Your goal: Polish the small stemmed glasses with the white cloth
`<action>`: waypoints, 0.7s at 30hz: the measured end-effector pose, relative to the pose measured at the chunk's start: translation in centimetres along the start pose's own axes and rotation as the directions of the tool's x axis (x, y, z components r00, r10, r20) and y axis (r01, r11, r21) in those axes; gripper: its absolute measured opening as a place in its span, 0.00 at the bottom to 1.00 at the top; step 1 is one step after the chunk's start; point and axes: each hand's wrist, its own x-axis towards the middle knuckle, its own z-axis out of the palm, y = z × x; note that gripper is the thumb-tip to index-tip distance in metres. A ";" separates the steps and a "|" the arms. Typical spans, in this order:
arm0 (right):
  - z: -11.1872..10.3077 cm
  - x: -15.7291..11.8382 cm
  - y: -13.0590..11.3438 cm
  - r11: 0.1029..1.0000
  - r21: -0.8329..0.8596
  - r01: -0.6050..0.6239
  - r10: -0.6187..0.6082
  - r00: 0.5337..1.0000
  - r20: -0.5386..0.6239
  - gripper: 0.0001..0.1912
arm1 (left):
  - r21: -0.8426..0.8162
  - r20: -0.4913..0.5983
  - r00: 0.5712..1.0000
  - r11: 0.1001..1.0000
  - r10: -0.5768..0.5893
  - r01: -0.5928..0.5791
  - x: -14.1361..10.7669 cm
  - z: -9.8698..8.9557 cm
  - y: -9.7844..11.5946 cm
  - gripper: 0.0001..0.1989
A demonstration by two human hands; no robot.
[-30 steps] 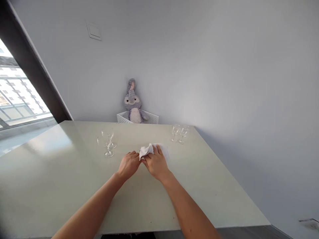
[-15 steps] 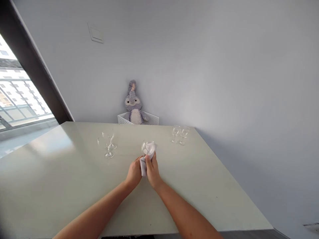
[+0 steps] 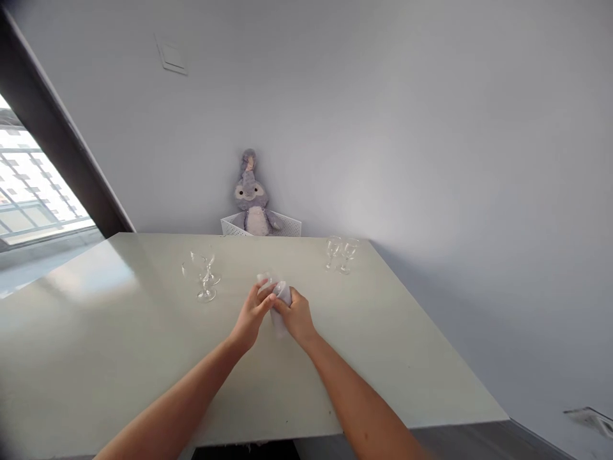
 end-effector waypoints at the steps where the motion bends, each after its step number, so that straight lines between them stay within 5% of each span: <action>1: 0.2 0.0 0.0 0.998 -0.059 0.012 -0.009 0.999 0.043 0.16 | -0.048 -0.005 0.999 0.998 -0.044 0.044 0.1 -0.1 0.1 0.25; 6: -0.1 0.4 0.6 0.984 -0.178 -0.005 0.047 0.971 0.233 0.10 | -0.080 -0.054 0.998 0.996 -0.034 0.030 0.5 -0.8 0.2 0.23; 14: -2.4 0.8 -0.2 0.960 0.168 -0.226 0.110 0.850 0.516 0.15 | -0.223 0.112 0.991 0.974 0.074 -0.047 1.0 -1.6 1.0 0.25; 17: -2.2 1.1 0.1 0.867 0.343 -0.362 0.179 0.868 0.463 0.16 | -0.275 0.153 0.984 0.960 0.092 -0.047 1.1 -1.8 1.4 0.22; 21: -1.2 1.4 0.7 0.708 0.607 -0.362 0.219 0.929 0.298 0.20 | -0.296 0.060 0.983 0.943 0.174 -0.149 1.1 -1.8 1.6 0.21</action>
